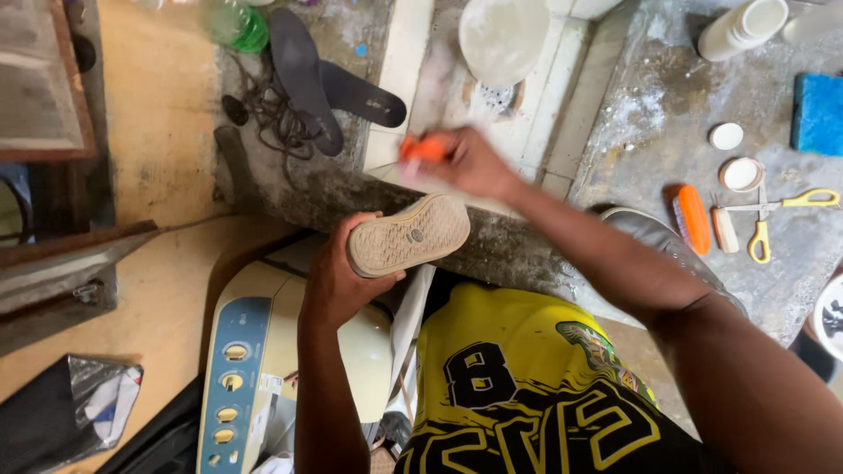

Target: The person prepares a cleaning solution and applies it to the sole of a white shoe using a small orange brush, then uses a toothpick to clear debris from the sole grooves.

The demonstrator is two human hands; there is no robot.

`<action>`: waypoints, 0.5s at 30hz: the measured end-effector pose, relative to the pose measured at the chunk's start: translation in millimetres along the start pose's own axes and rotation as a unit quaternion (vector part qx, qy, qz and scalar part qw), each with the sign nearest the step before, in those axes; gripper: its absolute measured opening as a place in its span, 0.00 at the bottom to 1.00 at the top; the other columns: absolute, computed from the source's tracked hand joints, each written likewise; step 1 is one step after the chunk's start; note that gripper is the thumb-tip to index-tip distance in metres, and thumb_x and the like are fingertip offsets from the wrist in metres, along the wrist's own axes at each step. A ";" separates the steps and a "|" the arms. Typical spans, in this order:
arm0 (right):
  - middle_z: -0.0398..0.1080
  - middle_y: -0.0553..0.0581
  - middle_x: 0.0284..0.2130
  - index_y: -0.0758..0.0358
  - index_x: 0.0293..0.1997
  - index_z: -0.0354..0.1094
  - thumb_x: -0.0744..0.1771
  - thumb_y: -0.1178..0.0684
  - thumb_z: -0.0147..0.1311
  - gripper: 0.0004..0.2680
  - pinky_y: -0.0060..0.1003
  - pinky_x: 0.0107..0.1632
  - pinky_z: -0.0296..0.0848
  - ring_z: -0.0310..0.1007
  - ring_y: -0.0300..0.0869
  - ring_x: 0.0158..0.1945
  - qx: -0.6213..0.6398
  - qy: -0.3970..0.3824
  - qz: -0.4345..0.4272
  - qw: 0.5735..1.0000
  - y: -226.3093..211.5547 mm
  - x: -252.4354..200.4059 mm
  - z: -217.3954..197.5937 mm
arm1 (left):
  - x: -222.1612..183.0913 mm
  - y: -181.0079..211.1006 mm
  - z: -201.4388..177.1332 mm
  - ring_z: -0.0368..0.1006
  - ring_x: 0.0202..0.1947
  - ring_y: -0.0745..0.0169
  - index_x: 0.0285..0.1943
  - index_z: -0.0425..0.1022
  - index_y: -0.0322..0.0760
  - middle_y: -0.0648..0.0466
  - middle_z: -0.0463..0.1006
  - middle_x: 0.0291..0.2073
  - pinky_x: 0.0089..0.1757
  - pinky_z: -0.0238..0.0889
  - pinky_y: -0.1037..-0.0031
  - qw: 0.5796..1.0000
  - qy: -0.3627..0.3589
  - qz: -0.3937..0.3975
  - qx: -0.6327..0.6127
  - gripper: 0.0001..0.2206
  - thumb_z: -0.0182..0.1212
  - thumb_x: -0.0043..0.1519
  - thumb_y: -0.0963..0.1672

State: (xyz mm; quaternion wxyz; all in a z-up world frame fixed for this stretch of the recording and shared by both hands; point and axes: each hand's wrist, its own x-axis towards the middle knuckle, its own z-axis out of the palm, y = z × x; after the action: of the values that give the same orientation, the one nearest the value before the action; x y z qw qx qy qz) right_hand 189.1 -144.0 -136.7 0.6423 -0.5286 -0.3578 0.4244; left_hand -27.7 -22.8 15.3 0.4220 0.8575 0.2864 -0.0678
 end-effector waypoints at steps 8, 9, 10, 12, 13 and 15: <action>0.81 0.53 0.33 0.51 0.46 0.80 0.66 0.41 0.62 0.10 0.33 0.40 0.78 0.82 0.38 0.33 -0.233 -0.029 0.188 0.954 15.3 -36.4 13.5 | -7.6 -12.5 5.8 0.74 0.61 0.52 0.64 0.66 0.37 0.48 0.76 0.62 0.57 0.67 0.64 0.999 0.020 -0.005 -0.038 0.38 0.80 0.41 0.40; 0.81 0.52 0.33 0.51 0.46 0.80 0.66 0.40 0.63 0.11 0.34 0.39 0.78 0.81 0.38 0.32 -0.227 -0.036 0.125 0.965 16.4 -36.2 19.1 | -8.1 -16.1 7.3 0.74 0.61 0.51 0.64 0.65 0.37 0.47 0.75 0.63 0.57 0.67 0.64 0.998 0.018 -0.002 -0.057 0.38 0.80 0.42 0.40; 0.81 0.51 0.34 0.50 0.47 0.80 0.65 0.40 0.63 0.11 0.34 0.39 0.78 0.81 0.39 0.32 -0.219 -0.043 0.062 0.973 16.4 -35.4 30.0 | -8.4 -18.7 7.8 0.73 0.62 0.51 0.64 0.65 0.37 0.47 0.74 0.64 0.58 0.67 0.64 0.997 0.017 0.001 -0.077 0.38 0.80 0.42 0.40; 0.80 0.51 0.35 0.50 0.47 0.79 0.65 0.40 0.63 0.12 0.36 0.39 0.77 0.80 0.41 0.33 -0.226 -0.041 -0.040 0.972 14.5 -48.2 41.5 | -7.4 -19.0 12.3 0.73 0.62 0.52 0.64 0.65 0.37 0.47 0.75 0.63 0.58 0.67 0.65 0.999 0.019 0.001 -0.051 0.39 0.81 0.41 0.40; 0.80 0.52 0.35 0.51 0.46 0.79 0.65 0.40 0.64 0.11 0.38 0.39 0.77 0.79 0.43 0.34 -0.241 -0.045 -0.086 0.966 15.5 -52.5 46.7 | -8.6 -19.4 13.7 0.74 0.61 0.52 0.64 0.65 0.37 0.46 0.76 0.62 0.58 0.67 0.65 0.999 0.030 0.000 -0.038 0.39 0.81 0.41 0.40; 0.80 0.52 0.34 0.50 0.46 0.79 0.66 0.39 0.64 0.11 0.38 0.39 0.77 0.79 0.43 0.34 -0.258 -0.046 -0.047 0.964 25.0 -48.4 37.3 | -12.9 -20.7 13.1 0.73 0.61 0.52 0.64 0.65 0.36 0.46 0.75 0.62 0.58 0.67 0.65 0.999 0.036 0.012 -0.024 0.39 0.81 0.41 0.40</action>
State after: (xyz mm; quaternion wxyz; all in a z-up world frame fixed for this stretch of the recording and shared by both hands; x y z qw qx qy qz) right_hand 132.5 -172.7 -154.9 0.4861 -0.6390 -0.5087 0.3108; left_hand -48.1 -28.5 -2.6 0.4322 0.8525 0.2929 -0.0254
